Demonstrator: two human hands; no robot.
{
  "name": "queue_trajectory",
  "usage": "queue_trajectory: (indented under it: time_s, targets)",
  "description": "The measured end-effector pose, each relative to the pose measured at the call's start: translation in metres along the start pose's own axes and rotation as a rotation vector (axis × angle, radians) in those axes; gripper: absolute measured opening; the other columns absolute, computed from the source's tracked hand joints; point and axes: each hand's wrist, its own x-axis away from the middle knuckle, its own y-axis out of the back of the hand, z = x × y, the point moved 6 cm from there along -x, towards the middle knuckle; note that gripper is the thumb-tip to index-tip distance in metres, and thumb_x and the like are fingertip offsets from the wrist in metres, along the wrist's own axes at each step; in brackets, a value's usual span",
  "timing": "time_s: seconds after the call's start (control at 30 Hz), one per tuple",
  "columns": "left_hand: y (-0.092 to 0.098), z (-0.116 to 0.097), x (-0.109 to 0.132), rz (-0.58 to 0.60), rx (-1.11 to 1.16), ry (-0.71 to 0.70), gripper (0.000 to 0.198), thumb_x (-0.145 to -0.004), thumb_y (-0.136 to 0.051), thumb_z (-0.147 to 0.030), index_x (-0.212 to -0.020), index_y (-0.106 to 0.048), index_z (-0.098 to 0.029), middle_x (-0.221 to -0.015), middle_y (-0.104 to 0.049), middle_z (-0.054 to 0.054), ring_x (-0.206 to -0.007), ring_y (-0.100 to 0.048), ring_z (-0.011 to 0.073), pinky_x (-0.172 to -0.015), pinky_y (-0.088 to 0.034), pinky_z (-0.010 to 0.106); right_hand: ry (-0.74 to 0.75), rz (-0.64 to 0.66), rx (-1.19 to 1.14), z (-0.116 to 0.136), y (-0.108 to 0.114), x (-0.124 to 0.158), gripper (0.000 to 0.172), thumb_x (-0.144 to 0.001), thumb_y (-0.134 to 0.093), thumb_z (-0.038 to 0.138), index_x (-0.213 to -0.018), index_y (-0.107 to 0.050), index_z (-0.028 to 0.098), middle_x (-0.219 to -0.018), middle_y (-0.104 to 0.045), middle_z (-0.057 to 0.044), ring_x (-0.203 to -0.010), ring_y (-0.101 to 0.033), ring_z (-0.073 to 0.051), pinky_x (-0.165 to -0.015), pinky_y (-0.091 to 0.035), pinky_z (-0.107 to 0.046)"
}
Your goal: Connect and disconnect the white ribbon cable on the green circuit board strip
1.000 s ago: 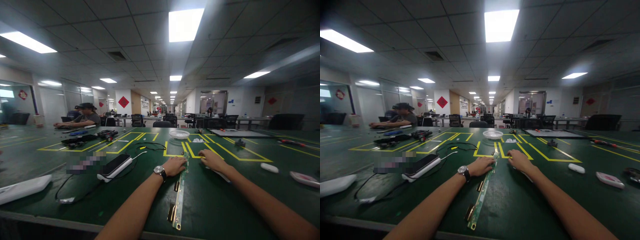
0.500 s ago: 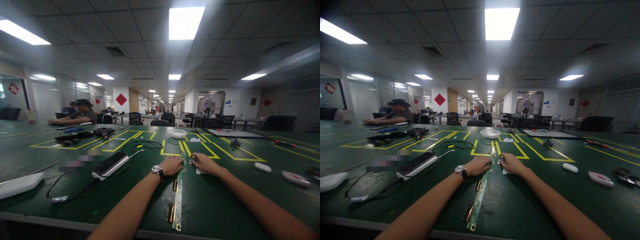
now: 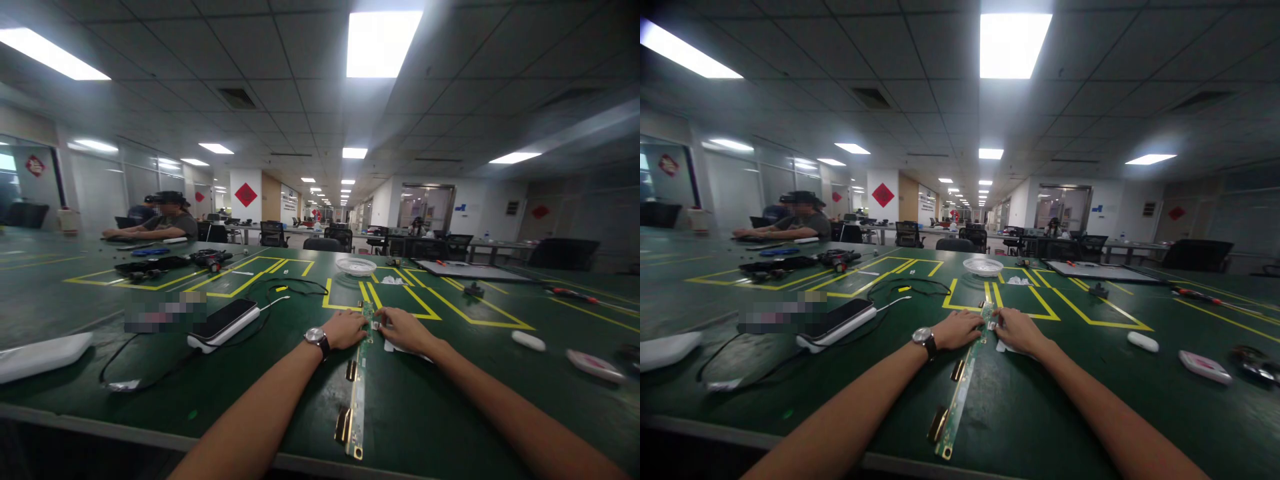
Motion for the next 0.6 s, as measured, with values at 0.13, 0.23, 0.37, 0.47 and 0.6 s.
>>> queue_trajectory:
  time_s: [0.13, 0.23, 0.37, 0.47, 0.6]
  targets:
    - [0.0007, 0.0005, 0.0006, 0.0, 0.001, 0.007, 0.034, -0.098, -0.042, -0.038, -0.126, -0.055, -0.022, -0.133, -0.057, 0.008, -0.12, -0.05, 0.0283, -0.096, -0.042, 0.044, 0.016, -0.003, 0.0, -0.0004, -0.0008, -0.0006, 0.035, -0.083, -0.054, 0.029, -0.115, -0.063, 0.017, -0.098, -0.07, -0.008, -0.094, -0.062, -0.023, -0.082, -0.043, -0.031]
    - [0.0013, 0.0004, 0.0006, 0.004, 0.007, 0.007, 0.034, -0.098, -0.042, -0.038, -0.126, -0.055, -0.022, -0.133, -0.057, 0.008, -0.12, -0.05, 0.0283, -0.096, -0.042, 0.045, 0.034, 0.0, -0.002, 0.0011, -0.0004, 0.0004, 0.035, -0.083, -0.054, 0.029, -0.115, -0.062, 0.016, -0.1, -0.07, -0.009, -0.095, -0.062, -0.023, -0.083, -0.043, -0.031]
    - [-0.0004, 0.0016, -0.0006, 0.011, 0.018, 0.002, 0.035, -0.098, -0.042, -0.038, -0.127, -0.054, -0.022, -0.135, -0.055, 0.007, -0.121, -0.049, 0.0285, -0.096, -0.042, 0.045, 0.048, 0.009, -0.008, 0.0022, 0.0012, 0.0018, 0.033, -0.084, -0.054, 0.029, -0.113, -0.063, 0.017, -0.103, -0.07, -0.009, -0.095, -0.062, -0.023, -0.082, -0.043, -0.03]
    - [-0.0014, 0.0029, -0.0012, 0.012, 0.029, 0.007, 0.035, -0.098, -0.042, -0.038, -0.128, -0.053, -0.022, -0.136, -0.055, 0.007, -0.122, -0.049, 0.0284, -0.097, -0.042, 0.045, 0.046, 0.014, -0.019, 0.002, 0.0019, 0.0017, 0.036, -0.084, -0.055, 0.031, -0.117, -0.062, 0.017, -0.101, -0.07, -0.008, -0.094, -0.062, -0.023, -0.082, -0.043, -0.03]
    - [-0.0011, 0.0023, -0.0009, 0.017, 0.033, 0.008, 0.035, -0.098, -0.042, -0.038, -0.128, -0.053, -0.023, -0.137, -0.054, 0.007, -0.122, -0.048, 0.0281, -0.097, -0.042, 0.044, 0.015, 0.012, -0.039, 0.0015, 0.0003, 0.0004, 0.036, -0.084, -0.055, 0.03, -0.116, -0.061, 0.016, -0.102, -0.07, -0.009, -0.094, -0.062, -0.023, -0.082, -0.043, -0.03]
